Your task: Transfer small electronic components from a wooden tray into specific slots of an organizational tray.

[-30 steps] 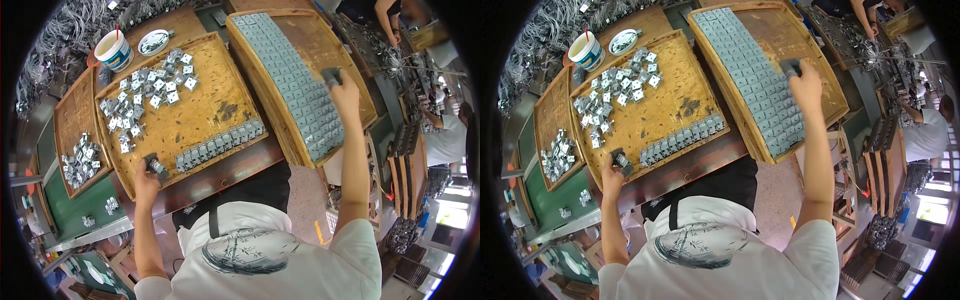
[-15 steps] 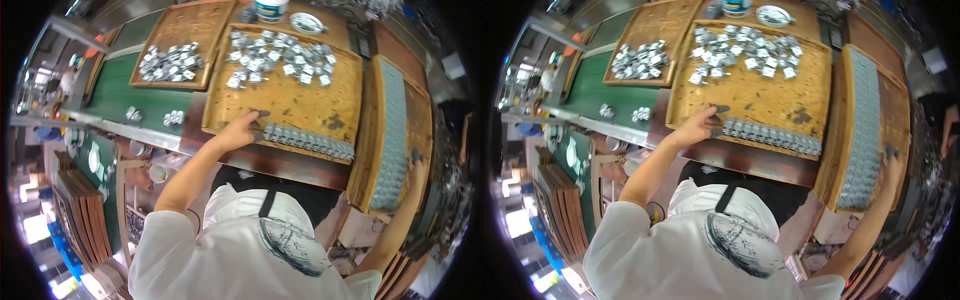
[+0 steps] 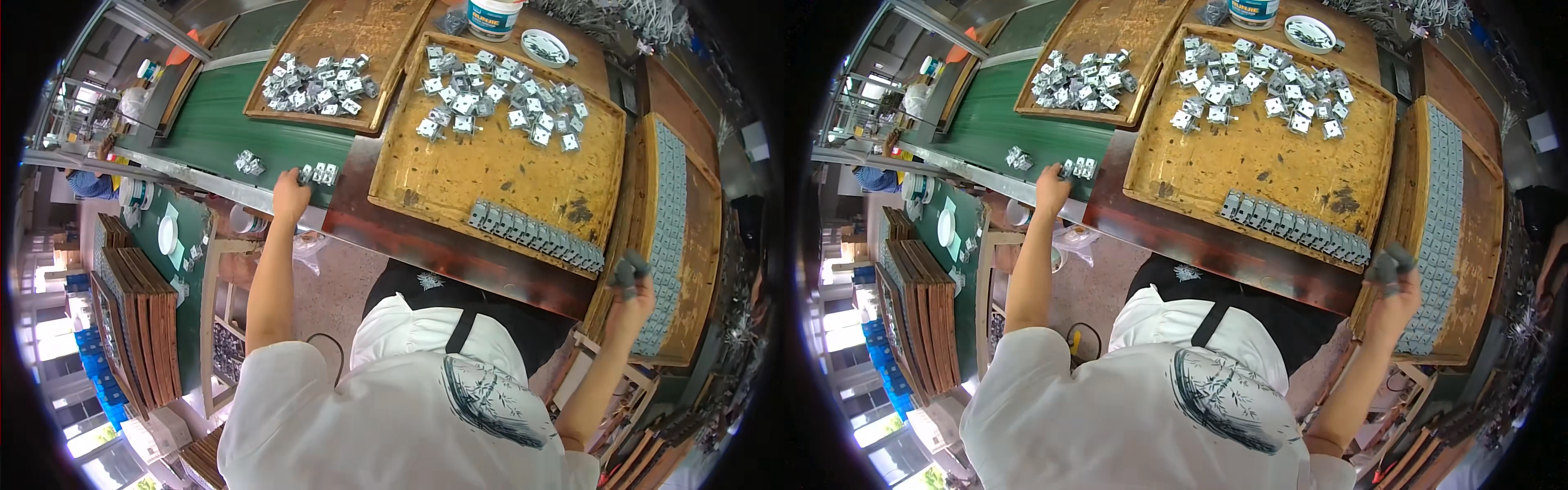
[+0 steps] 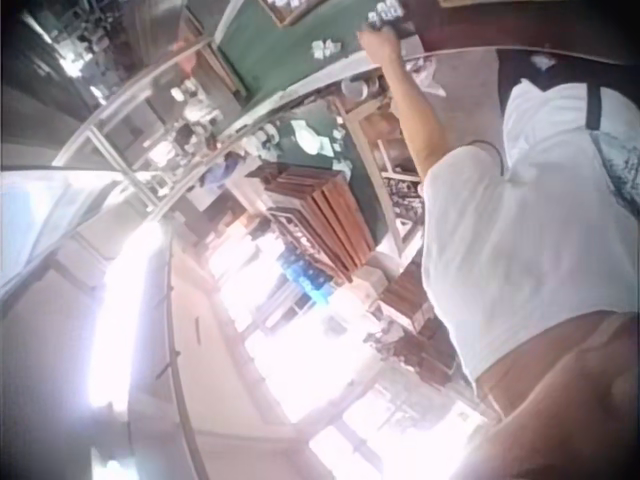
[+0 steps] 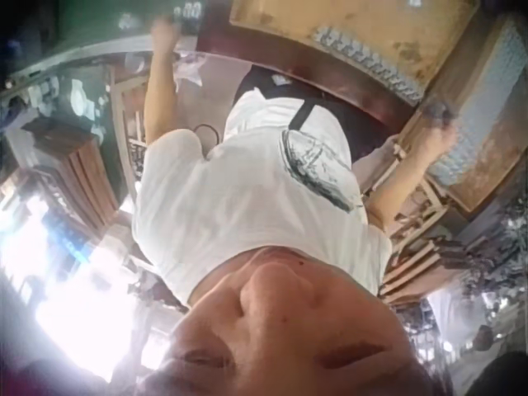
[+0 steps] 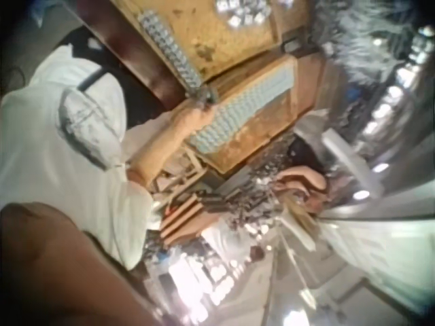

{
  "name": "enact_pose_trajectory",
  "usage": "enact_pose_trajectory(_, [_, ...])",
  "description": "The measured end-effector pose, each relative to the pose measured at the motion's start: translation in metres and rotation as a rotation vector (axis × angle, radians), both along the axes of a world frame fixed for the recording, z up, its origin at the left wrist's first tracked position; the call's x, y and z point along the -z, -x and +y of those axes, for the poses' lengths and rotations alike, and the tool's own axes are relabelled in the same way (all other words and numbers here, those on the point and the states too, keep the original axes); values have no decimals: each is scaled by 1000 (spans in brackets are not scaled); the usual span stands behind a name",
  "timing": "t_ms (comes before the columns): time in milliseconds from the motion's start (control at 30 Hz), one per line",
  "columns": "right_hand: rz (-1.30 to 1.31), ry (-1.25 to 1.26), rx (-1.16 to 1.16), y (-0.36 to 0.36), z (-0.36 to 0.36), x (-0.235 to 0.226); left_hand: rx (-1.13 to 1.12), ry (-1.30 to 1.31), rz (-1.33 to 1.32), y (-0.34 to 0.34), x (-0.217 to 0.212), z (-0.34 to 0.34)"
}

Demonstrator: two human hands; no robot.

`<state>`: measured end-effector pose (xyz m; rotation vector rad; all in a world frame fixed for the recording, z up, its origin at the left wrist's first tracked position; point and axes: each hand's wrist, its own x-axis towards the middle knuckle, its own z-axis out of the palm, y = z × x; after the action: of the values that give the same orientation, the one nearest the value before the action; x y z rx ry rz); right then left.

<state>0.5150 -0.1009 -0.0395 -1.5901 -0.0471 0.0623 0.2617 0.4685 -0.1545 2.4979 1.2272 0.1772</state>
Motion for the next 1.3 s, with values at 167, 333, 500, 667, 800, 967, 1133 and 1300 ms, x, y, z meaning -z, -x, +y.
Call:
enact_pose_trajectory(167, [104,-64,-80,24,37,-11,-114,-234,-194,-2,-24,-20])
enact_pose_trajectory(333, [146,-84,-147,48,58,-10,-169,952,-865,-43,-97,-112])
enact_pose_trajectory(500, [143,-164,-273,62,93,-24,86,1587,-1124,-88,-116,-192])
enact_pose_trajectory(667, [307,-112,-490,78,99,-40,356,1769,-928,-111,-110,-243])
enact_pose_trajectory(800, [-356,593,-478,79,90,-44,397,1634,-806,-112,-108,-272])
enact_pose_trajectory(967, [-501,615,-459,76,85,-44,482,1669,-686,-112,-114,-281])
enact_pose_trajectory(1133, [-543,649,-454,75,85,-42,549,1547,-617,-112,-118,-298])
enact_pose_trajectory(1300, [-593,742,-422,74,79,-29,503,1530,-672,-113,-112,-314])
